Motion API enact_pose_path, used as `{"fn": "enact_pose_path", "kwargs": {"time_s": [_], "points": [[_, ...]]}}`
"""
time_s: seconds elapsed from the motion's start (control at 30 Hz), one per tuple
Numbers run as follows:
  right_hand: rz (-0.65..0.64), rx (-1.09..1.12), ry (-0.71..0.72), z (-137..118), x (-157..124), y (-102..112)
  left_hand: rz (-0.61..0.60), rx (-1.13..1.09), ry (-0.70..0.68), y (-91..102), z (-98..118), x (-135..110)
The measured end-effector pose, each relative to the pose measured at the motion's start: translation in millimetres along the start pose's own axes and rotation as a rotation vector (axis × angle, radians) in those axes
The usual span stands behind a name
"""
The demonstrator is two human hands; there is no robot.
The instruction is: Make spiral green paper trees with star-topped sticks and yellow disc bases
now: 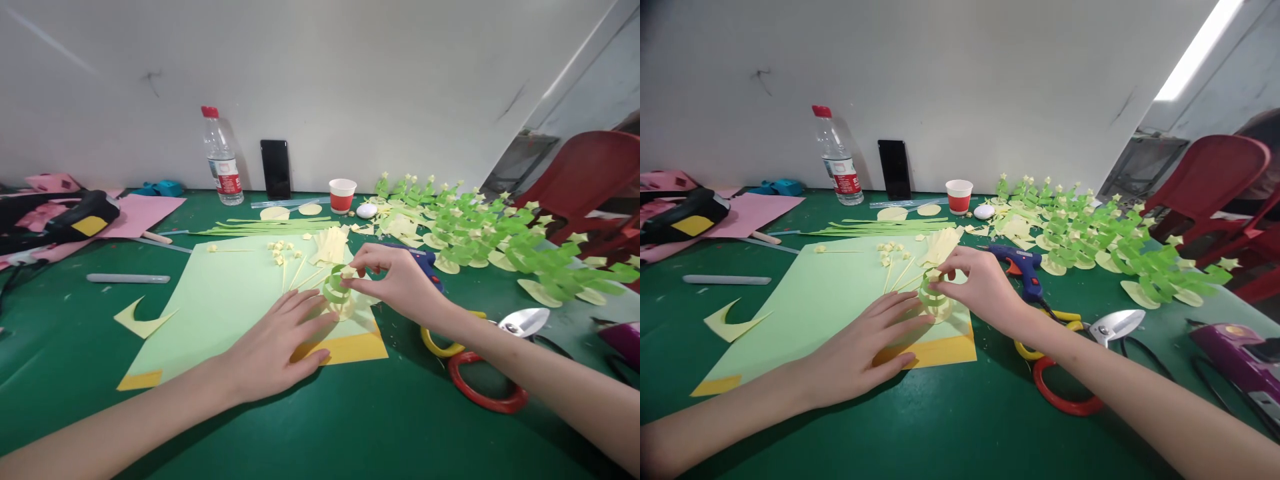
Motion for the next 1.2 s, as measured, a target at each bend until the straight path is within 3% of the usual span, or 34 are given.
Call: {"fn": "enact_pose_path", "kwargs": {"time_s": [0.53,0.93,1.2], "points": [[-0.063,0.018,0.050,-1,0,-1,-0.123,0.072,0.002,-9.3,2,6],[-0.064,0.020,-0.007,10,4,-1,-0.157,0.084,0.024,-10.9,1,8],[-0.148,-0.028,-0.082,18,-11,14,-0.140,0.115,0.008,-9.1,0,9]]}}
Point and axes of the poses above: each hand's wrist, its own x-axis towards the middle knuckle, its own y-axis out of the back of the hand, z = x × y, the point moved 6 cm from there along x, towards the middle knuckle
